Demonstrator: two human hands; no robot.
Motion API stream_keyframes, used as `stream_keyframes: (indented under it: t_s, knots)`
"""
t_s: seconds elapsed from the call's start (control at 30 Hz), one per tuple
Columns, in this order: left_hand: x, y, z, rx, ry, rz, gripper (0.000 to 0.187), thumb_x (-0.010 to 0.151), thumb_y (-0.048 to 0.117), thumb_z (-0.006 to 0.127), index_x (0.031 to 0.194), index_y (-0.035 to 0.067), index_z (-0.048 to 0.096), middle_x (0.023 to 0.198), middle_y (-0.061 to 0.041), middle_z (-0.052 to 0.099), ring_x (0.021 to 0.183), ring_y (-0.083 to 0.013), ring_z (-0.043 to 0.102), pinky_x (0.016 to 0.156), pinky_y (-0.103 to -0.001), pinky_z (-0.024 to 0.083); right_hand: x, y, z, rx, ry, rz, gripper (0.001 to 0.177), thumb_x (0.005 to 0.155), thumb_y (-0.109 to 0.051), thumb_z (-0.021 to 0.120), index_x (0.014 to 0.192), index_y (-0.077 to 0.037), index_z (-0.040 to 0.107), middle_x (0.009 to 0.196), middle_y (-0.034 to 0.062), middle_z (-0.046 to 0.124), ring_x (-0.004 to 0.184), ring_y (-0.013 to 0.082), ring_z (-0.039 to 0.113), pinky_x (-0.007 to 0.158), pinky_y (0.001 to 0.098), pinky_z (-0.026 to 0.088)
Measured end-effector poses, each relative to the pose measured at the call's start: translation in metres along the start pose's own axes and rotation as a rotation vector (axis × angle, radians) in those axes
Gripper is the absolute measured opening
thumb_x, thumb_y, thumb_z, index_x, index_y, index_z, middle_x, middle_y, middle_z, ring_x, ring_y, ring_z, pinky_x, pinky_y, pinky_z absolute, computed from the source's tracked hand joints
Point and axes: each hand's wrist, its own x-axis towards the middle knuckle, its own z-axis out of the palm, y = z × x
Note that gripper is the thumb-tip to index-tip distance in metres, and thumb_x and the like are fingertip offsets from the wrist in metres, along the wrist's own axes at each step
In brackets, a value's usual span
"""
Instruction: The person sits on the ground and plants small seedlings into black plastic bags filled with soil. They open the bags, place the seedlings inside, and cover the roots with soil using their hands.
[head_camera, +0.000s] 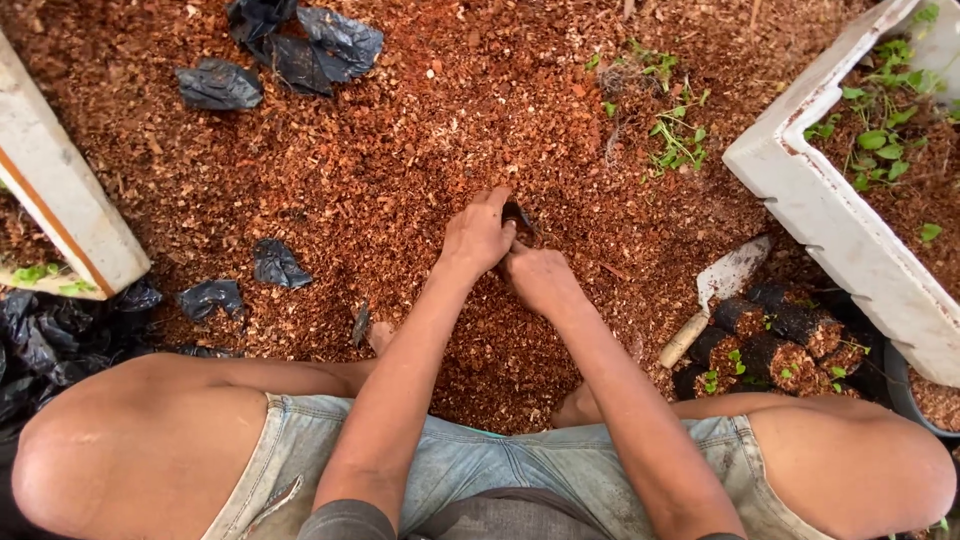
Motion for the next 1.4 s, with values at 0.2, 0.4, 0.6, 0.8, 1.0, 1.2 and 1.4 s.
stream_keyframes:
  t_s: [0.2,0.4,0.6,0.8,1.0,1.2,1.4]
  knots:
    - [0.015,-0.017,0.013,0.024,0.031,0.018,0.019,0.098,0.020,0.059,0.111,0.014,0.071,0.102,-0.013,0.074,0.094,-0.0327,0.076,0.081,-0.045,0.062,-0.018,-0.018,-0.100,-0.032,0.053,-0.138,0.026,0.092,0.004,0.064,0.108,-0.010,0.079,0.112,0.0099,0.079,0.089,0.0180,0.079,0.055,0.0222,0.061]
    - [-0.001,-0.006,-0.008,0.054,-0.028,-0.056,0.024,0.090,0.011,0.065,0.113,0.004,0.068,0.102,-0.023,0.073,0.090,-0.0372,0.075,0.079,-0.050,0.063,-0.021,0.002,-0.108,0.128,-0.001,-0.006,0.035,0.087,0.006,0.054,0.111,-0.008,0.077,0.126,0.0125,0.074,0.087,0.0222,0.079,0.054,0.0256,0.060]
    - [0.011,-0.025,0.022,0.048,-0.026,0.101,0.020,0.092,0.007,0.057,0.106,0.006,0.072,0.093,-0.020,0.073,0.087,-0.0424,0.075,0.075,-0.052,0.062,-0.018,-0.030,-0.135,0.282,-0.115,0.101,0.058,0.084,-0.004,0.062,0.142,-0.003,0.059,0.149,0.0200,0.057,0.108,0.0314,0.074,0.075,0.0360,0.064]
    - [-0.006,-0.010,0.011,0.058,0.038,0.087,0.015,0.092,0.003,0.056,0.101,0.002,0.068,0.087,-0.023,0.073,0.084,-0.0416,0.075,0.073,-0.053,0.061,-0.018,-0.030,-0.140,0.360,-0.253,0.155,0.065,0.087,-0.011,0.071,0.148,-0.003,0.051,0.154,0.0220,0.049,0.128,0.0369,0.061,0.102,0.0516,0.055]
    - [-0.021,0.004,-0.002,-0.144,0.001,-0.080,0.023,0.095,0.002,0.054,0.114,0.000,0.067,0.095,-0.025,0.074,0.086,-0.0366,0.076,0.074,-0.044,0.063,-0.017,-0.016,-0.120,0.338,-0.084,0.171,0.040,0.093,-0.018,0.064,0.130,-0.005,0.067,0.143,0.0186,0.061,0.112,0.0344,0.072,0.095,0.0465,0.059]
    - [-0.028,0.033,-0.033,-0.097,-0.114,-0.074,0.042,0.095,0.007,0.055,0.136,-0.002,0.053,0.115,-0.033,0.068,0.109,-0.0448,0.070,0.091,-0.057,0.058,-0.010,-0.016,-0.096,0.397,-0.133,0.155,0.045,0.091,-0.024,0.065,0.126,0.003,0.068,0.147,0.0184,0.057,0.116,0.0462,0.066,0.096,0.0622,0.055]
    - [-0.028,0.034,-0.041,-0.035,-0.100,-0.084,0.044,0.094,0.006,0.057,0.138,0.001,0.056,0.120,-0.031,0.067,0.106,-0.0396,0.072,0.089,-0.050,0.060,-0.014,-0.011,-0.137,0.616,-0.365,0.283,0.053,0.096,-0.021,0.063,0.144,-0.002,0.055,0.159,0.0192,0.042,0.140,0.0408,0.049,0.116,0.0604,0.037]
